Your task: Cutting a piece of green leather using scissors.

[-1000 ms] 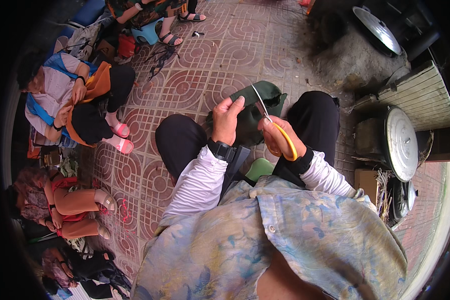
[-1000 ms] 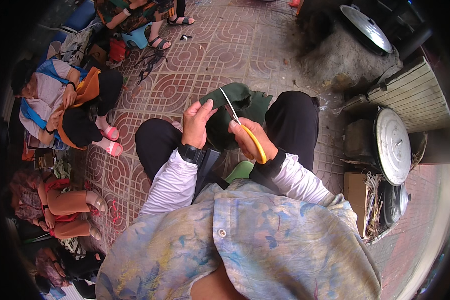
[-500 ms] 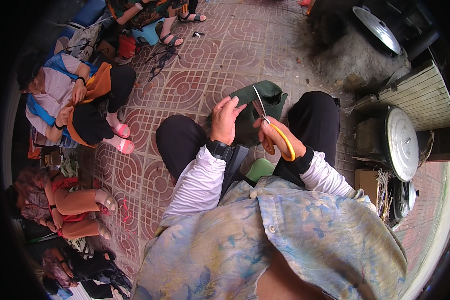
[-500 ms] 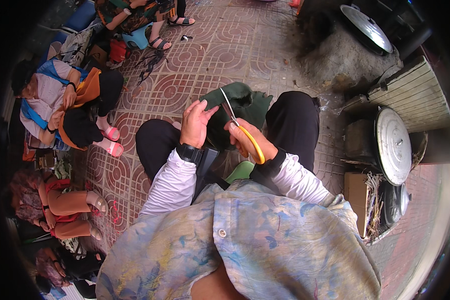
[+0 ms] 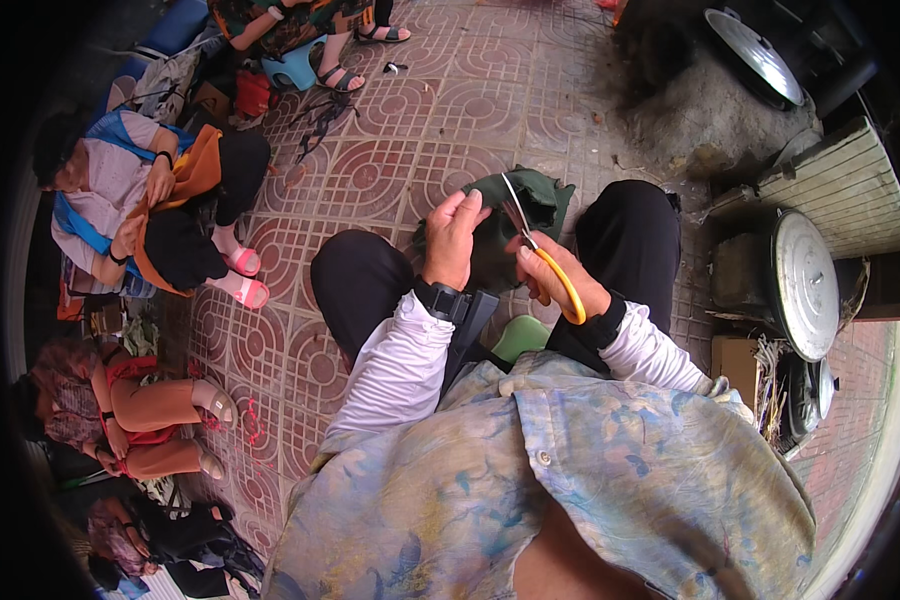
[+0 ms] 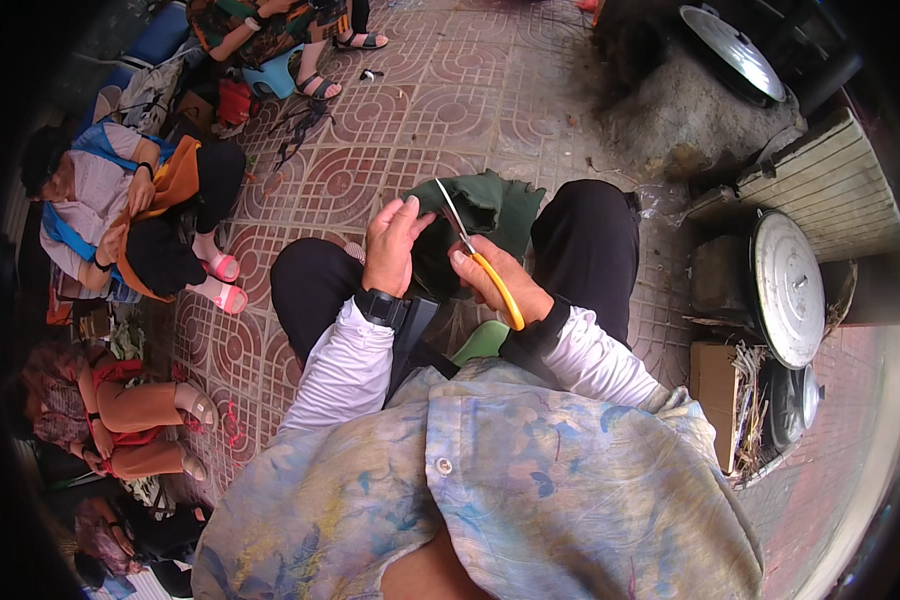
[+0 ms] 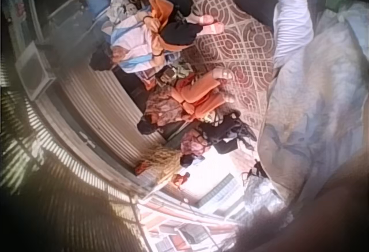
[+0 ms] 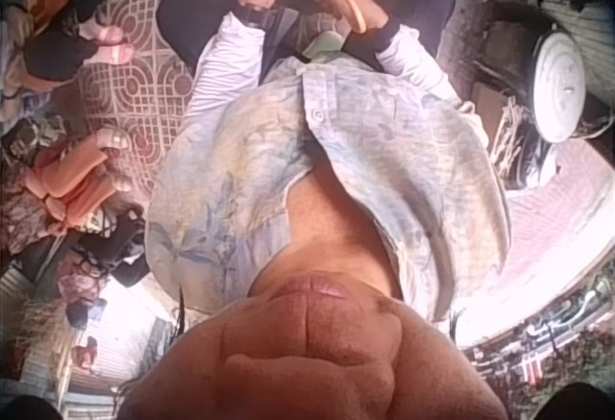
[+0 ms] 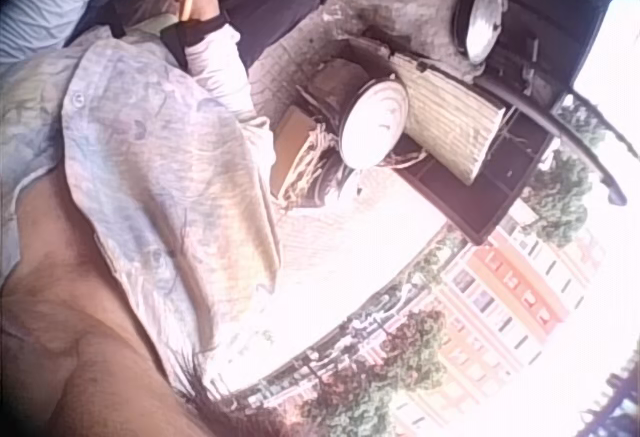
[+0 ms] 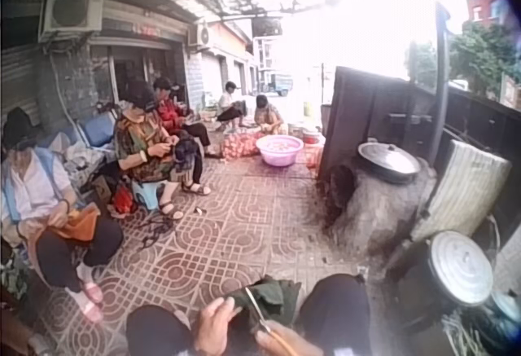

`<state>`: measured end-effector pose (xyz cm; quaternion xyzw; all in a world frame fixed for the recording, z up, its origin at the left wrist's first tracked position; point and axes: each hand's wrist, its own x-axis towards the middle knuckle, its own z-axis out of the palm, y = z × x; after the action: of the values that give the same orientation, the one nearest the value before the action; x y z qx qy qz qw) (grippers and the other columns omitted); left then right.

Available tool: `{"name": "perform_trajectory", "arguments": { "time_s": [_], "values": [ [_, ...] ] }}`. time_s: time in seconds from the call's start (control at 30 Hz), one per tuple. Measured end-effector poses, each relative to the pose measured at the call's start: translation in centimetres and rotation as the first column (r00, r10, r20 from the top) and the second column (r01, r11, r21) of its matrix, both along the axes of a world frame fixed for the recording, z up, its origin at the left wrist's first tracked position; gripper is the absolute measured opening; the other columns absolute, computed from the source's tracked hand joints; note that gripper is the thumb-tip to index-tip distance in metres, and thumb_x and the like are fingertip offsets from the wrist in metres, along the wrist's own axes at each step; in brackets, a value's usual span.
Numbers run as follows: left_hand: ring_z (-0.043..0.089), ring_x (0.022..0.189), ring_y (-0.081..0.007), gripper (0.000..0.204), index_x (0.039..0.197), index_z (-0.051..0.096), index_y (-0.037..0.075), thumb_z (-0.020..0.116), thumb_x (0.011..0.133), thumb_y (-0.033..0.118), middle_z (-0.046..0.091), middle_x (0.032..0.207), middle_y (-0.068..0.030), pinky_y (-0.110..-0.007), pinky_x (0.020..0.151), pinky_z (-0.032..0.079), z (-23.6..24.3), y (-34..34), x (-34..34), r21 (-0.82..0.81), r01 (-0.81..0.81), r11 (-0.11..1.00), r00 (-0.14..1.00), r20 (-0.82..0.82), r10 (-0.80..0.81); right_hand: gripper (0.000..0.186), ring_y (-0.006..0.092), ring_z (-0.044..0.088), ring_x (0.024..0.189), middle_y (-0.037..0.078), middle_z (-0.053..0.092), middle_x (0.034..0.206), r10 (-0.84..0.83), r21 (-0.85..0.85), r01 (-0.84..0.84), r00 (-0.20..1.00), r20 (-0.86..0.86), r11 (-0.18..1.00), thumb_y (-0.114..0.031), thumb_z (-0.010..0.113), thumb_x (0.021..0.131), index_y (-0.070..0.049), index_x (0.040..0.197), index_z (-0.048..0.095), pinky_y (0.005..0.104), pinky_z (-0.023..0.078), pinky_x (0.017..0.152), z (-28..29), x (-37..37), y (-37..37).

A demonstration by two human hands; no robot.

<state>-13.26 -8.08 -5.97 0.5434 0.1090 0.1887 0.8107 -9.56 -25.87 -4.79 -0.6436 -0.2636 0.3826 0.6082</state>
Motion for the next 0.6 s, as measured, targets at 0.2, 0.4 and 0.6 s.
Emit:
{"name": "perform_trajectory", "arguments": {
  "time_s": [0.2,0.4,0.6],
  "values": [
    [0.059,0.094,-0.0189,0.018,0.096,0.057,0.000,0.054,0.094,0.018,0.060,0.099,-0.0083,-0.038,0.092,0.047,-1.1,1.3,0.4,-0.203,-0.108,0.973,0.992,0.039,0.118,0.036,0.0058,0.043,0.065,-0.002,0.046,0.077,0.023,0.001,-0.023,0.989,-0.143,1.000,-0.046,0.050,0.092,-0.012,0.103,0.050,0.0192,0.034,0.052,0.6,-0.2,-0.2],
    [0.058,0.104,-0.0244,0.022,0.104,0.056,0.000,0.054,0.094,0.019,0.059,0.108,-0.0104,-0.039,0.095,0.045,-0.3,1.8,0.3,-0.239,-0.189,0.952,0.973,0.086,0.215,0.036,0.0052,0.043,0.066,-0.002,0.048,0.078,0.142,-0.060,-0.154,0.976,-0.167,0.986,-0.047,0.052,0.092,-0.012,0.103,0.051,0.0183,0.033,0.052,0.7,-0.4,-0.5],
    [0.057,0.087,-0.0132,0.021,0.094,0.057,-0.001,0.056,0.093,0.020,0.055,0.089,-0.0046,-0.035,0.089,0.048,-0.4,1.3,0.3,-0.233,-0.248,0.940,0.966,0.016,0.259,0.034,0.0056,0.044,0.064,-0.003,0.047,0.076,0.093,-0.005,-0.096,0.977,-0.193,0.995,-0.043,0.052,0.092,-0.011,0.102,0.052,0.0187,0.036,0.054,0.5,-0.4,-0.2]
  ]
}}
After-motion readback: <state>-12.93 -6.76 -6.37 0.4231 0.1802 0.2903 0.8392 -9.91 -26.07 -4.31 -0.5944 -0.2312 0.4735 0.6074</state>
